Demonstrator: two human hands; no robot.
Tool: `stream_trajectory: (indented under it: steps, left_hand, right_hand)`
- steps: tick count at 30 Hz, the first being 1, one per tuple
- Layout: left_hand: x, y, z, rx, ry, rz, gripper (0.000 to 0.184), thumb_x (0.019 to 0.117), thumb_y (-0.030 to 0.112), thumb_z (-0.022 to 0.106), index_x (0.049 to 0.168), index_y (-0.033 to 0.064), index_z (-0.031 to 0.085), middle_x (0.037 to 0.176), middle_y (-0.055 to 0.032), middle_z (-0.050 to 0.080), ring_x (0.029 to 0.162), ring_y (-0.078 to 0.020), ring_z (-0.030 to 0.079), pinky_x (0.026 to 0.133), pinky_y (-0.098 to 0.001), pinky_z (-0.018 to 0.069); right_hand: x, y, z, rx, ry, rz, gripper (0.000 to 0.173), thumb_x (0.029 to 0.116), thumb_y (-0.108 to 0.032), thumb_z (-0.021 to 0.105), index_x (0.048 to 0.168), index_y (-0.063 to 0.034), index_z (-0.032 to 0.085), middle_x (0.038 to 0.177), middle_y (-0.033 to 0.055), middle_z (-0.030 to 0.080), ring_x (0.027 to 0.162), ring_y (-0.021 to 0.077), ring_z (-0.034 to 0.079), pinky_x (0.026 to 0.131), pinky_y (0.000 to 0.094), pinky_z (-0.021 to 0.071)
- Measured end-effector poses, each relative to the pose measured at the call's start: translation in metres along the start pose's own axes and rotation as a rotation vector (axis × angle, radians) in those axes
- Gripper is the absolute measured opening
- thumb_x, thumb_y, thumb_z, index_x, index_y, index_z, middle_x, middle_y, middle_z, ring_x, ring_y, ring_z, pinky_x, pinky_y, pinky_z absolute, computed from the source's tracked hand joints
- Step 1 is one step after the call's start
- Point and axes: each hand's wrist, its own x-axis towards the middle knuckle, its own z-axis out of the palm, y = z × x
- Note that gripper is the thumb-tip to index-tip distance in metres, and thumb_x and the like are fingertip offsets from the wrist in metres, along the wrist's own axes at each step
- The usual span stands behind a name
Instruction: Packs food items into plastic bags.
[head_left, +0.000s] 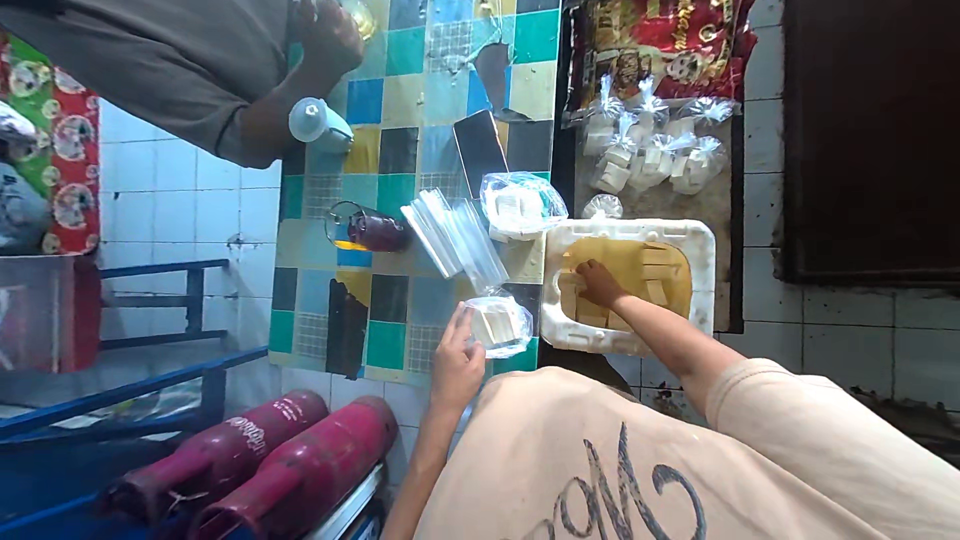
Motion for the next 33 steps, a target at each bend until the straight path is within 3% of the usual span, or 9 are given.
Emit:
stream_trajectory:
  steps: [4,8,11,15,18,23,25,29,33]
  left_hand:
    - [0.001,0.003,0.001,0.007,0.012,-0.01,0.047,0.0964,-0.003,0.05,0.144,-0.0015,0.054,0.156,-0.021,0.041,0.071,-0.0067,0.058,0.062,-0.0229,0.0492]
    - [0.001,0.005,0.002,0.03,0.019,-0.035,0.044,0.0969,-0.001,0.05,0.141,-0.0032,0.056,0.155,-0.0218,0.043,0.073,-0.0097,0.058,0.063,-0.0265,0.0475]
    - [0.001,0.004,0.004,0.017,0.029,-0.048,0.044,0.0972,-0.001,0.05,0.141,-0.0019,0.057,0.155,-0.0205,0.043,0.074,-0.0092,0.058,0.063,-0.0259,0.0486]
    - [0.001,0.002,0.006,-0.01,0.037,-0.055,0.046,0.0966,-0.002,0.051,0.142,-0.0009,0.056,0.155,-0.0206,0.043,0.075,-0.0074,0.058,0.063,-0.0238,0.0484]
    - [0.002,0.004,0.008,-0.029,0.027,-0.067,0.046,0.0974,-0.001,0.05,0.143,-0.0007,0.055,0.157,-0.0197,0.04,0.074,-0.007,0.057,0.064,-0.0238,0.0489]
    - [0.002,0.005,0.007,-0.038,0.037,-0.072,0.046,0.0969,-0.002,0.05,0.142,-0.0013,0.056,0.155,-0.0203,0.043,0.071,-0.0058,0.057,0.062,-0.0229,0.0479]
    - [0.001,0.006,0.008,-0.037,0.045,-0.067,0.045,0.0968,-0.002,0.05,0.141,-0.0018,0.056,0.154,-0.0203,0.044,0.071,-0.0057,0.057,0.062,-0.0227,0.0487]
    - [-0.001,0.006,0.008,-0.019,0.041,-0.071,0.045,0.0968,-0.003,0.049,0.142,-0.0002,0.057,0.156,-0.0192,0.043,0.07,-0.006,0.056,0.061,-0.0233,0.0477]
    - [-0.002,0.004,0.009,-0.009,0.046,-0.048,0.043,0.0954,-0.003,0.049,0.135,0.0029,0.063,0.158,-0.0185,0.039,0.075,-0.0078,0.061,0.063,-0.0239,0.0509]
  right_hand:
    - [0.001,-0.009,-0.017,-0.065,-0.072,0.044,0.06,0.0874,-0.012,0.081,0.139,0.0049,0.056,0.142,0.0324,0.051,0.127,0.0532,0.053,0.102,0.0662,0.0459]
    - [-0.005,-0.012,-0.026,-0.062,-0.046,0.093,0.047,0.0919,-0.005,0.074,0.135,0.0054,0.06,0.136,0.0335,0.057,0.126,0.0529,0.055,0.105,0.0673,0.0419]
    - [0.003,0.003,-0.035,-0.015,-0.112,0.136,0.038,0.0943,-0.008,0.069,0.13,0.0049,0.064,0.136,0.0328,0.056,0.127,0.0508,0.055,0.103,0.0678,0.0431]
    - [0.011,0.015,-0.035,-0.054,-0.247,0.04,0.04,0.0939,-0.003,0.069,0.132,0.0055,0.062,0.137,0.0322,0.055,0.128,0.0479,0.055,0.106,0.0619,0.0449]
    - [0.011,0.02,-0.025,-0.041,-0.277,-0.018,0.044,0.0926,-0.009,0.074,0.132,0.0064,0.06,0.131,0.0306,0.061,0.126,0.0463,0.058,0.107,0.063,0.0441]
    - [-0.005,0.017,-0.012,-0.152,-0.195,-0.069,0.042,0.0868,-0.01,0.08,0.124,0.0022,0.066,0.122,0.0283,0.066,0.12,0.0484,0.06,0.1,0.0671,0.0465]
    - [-0.007,0.017,-0.01,-0.133,-0.195,-0.089,0.043,0.091,-0.012,0.077,0.129,0.0029,0.062,0.126,0.0278,0.064,0.122,0.0465,0.059,0.103,0.0632,0.0459]
    - [-0.011,0.008,-0.009,-0.07,-0.193,-0.103,0.042,0.0992,-0.01,0.066,0.138,0.0018,0.055,0.133,0.0278,0.06,0.118,0.045,0.063,0.099,0.0612,0.0505]
    - [-0.009,0.001,-0.008,-0.198,-0.268,-0.053,0.055,0.0952,-0.007,0.07,0.147,-0.0055,0.05,0.132,0.0271,0.062,0.121,0.0471,0.062,0.099,0.0656,0.0487]
